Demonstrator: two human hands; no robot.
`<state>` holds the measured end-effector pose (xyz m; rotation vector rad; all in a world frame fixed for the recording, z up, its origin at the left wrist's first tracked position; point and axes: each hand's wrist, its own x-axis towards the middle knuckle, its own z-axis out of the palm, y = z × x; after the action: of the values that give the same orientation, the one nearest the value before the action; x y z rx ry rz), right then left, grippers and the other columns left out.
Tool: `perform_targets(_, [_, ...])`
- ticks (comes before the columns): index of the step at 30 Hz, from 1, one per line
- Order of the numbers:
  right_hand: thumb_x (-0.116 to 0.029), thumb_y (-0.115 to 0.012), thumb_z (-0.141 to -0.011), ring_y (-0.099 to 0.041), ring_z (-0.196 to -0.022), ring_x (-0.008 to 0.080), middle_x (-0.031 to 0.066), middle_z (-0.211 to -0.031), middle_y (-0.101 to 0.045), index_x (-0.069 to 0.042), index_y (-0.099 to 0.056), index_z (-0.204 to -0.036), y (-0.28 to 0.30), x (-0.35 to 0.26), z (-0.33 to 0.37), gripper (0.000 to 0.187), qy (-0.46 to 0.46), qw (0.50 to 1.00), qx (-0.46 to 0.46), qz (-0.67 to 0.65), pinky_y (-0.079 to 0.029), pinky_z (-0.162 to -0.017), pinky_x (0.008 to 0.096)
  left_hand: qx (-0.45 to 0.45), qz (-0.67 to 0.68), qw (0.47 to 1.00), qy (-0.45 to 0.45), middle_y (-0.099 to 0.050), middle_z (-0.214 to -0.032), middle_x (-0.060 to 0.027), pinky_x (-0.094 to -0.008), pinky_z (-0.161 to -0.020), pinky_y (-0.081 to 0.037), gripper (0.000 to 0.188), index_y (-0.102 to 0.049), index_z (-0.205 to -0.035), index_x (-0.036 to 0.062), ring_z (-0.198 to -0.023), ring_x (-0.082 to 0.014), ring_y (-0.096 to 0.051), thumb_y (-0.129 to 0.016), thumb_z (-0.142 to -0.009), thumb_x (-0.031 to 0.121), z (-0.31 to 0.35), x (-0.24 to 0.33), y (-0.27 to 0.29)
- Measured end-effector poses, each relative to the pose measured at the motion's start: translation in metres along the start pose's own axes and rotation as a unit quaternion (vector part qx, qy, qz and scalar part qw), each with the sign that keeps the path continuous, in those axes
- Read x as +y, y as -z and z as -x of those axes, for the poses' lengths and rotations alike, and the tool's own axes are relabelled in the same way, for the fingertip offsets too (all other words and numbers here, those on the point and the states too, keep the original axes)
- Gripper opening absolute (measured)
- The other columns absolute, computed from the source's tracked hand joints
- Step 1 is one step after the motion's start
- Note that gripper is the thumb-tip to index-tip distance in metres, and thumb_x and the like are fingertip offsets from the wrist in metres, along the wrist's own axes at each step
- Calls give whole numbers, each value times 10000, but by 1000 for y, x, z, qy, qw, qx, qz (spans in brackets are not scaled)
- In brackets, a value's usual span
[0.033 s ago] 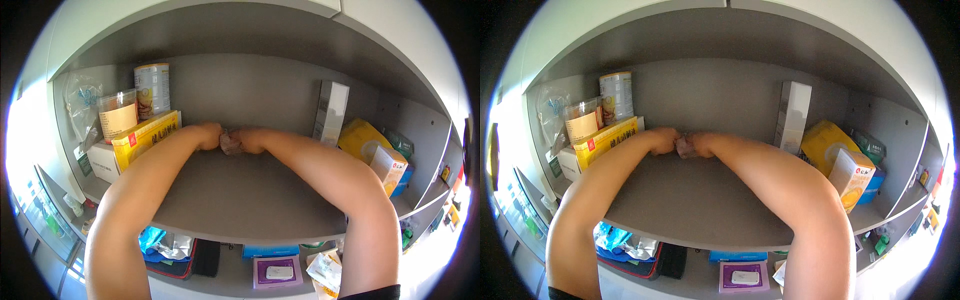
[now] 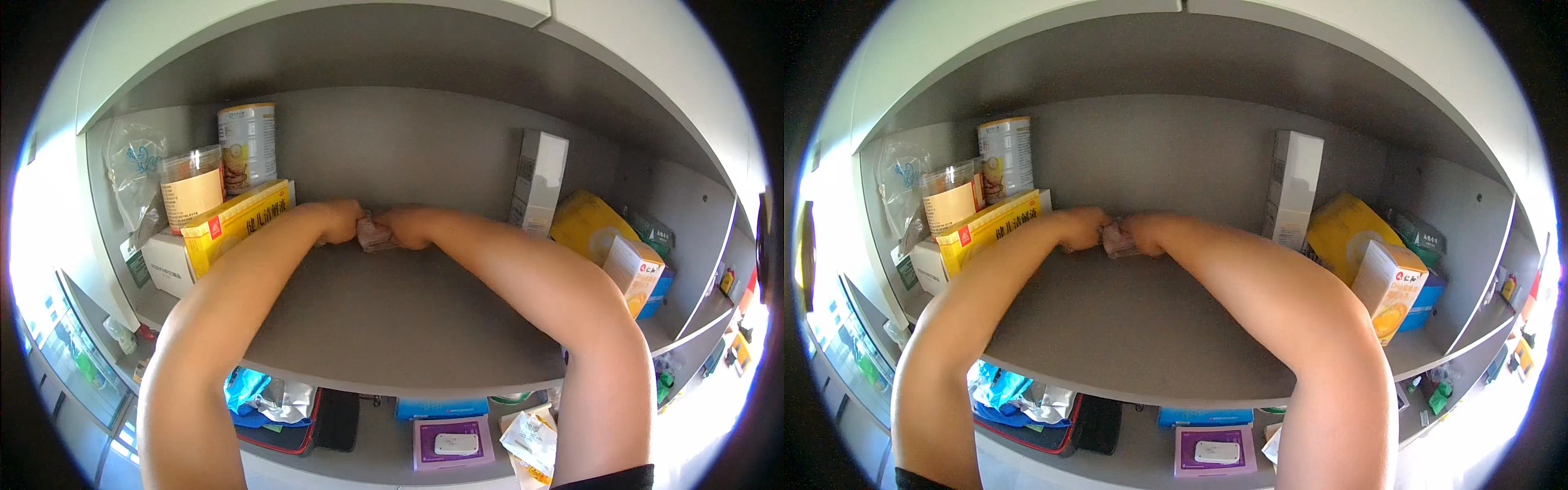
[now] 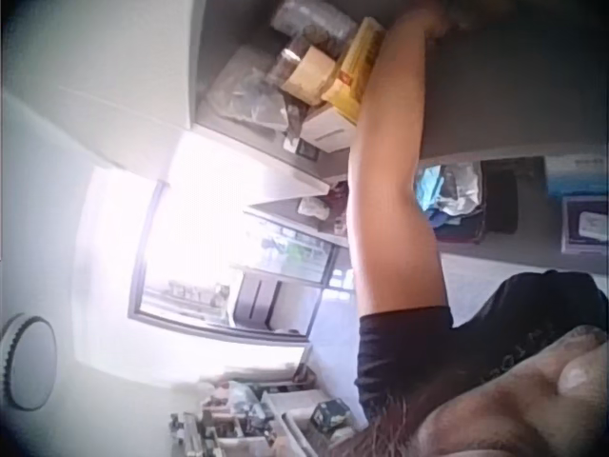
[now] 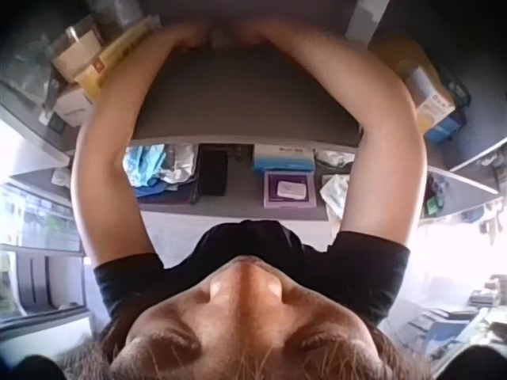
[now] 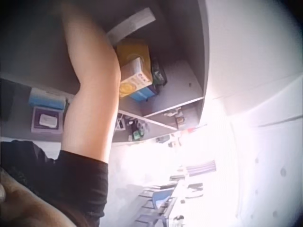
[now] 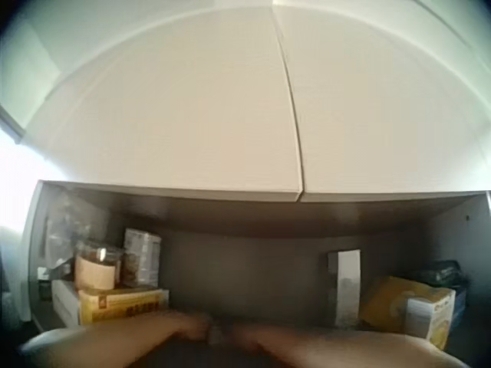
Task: The person picks up, moves, and rearranges various items including boxes, a hairbrush, small containers, and a red piece of paper on a shelf, and wipes the shelf surface with a cloth.
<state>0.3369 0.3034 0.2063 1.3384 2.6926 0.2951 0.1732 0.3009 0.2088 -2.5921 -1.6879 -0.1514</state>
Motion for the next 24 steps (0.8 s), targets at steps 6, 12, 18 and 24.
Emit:
perform_targets(6, [-48,-659,-770,-614,-927,246,153,-1164,-600,-111,-491,-1308,41,-3,63,567,-16,958,-149,-244,-524,-678,405,-196,68,976,-65,-677,-804,-107,-341,-632,-482,159,-668,-908,19,-784,-201,-651,-647,-758,68,34,38,43])
perform_targets(12, [-75,-616,-797,-619,-987,285,163,-1123,-630,-54,-611,-1169,39,64,26,372,-253,956,-132,-64,-513,-764,409,39,7,999,-27,-667,-987,-167,-404,-790,-491,225,-648,-1022,28,-971,-287,-636,-624,-805,81,-23,82,0])
perform_targets(18, [-54,-557,-802,-617,-1009,321,184,-1139,-625,-13,-622,-1152,2,63,71,358,-233,965,-109,47,-495,-800,416,56,50,984,-162,-601,-1183,-181,-425,-896,-453,433,-504,-1279,58,-1080,-341,-573,-487,-847,35,-29,92,-34])
perform_targets(24, [-120,-545,-779,-622,-980,322,197,-1107,-638,-37,-669,-1088,13,44,84,343,-176,968,-167,65,-479,-802,455,-17,46,987,-150,-645,-1049,-205,-425,-830,-457,297,-612,-1148,45,-983,-336,-609,-492,-878,67,-21,95,-8])
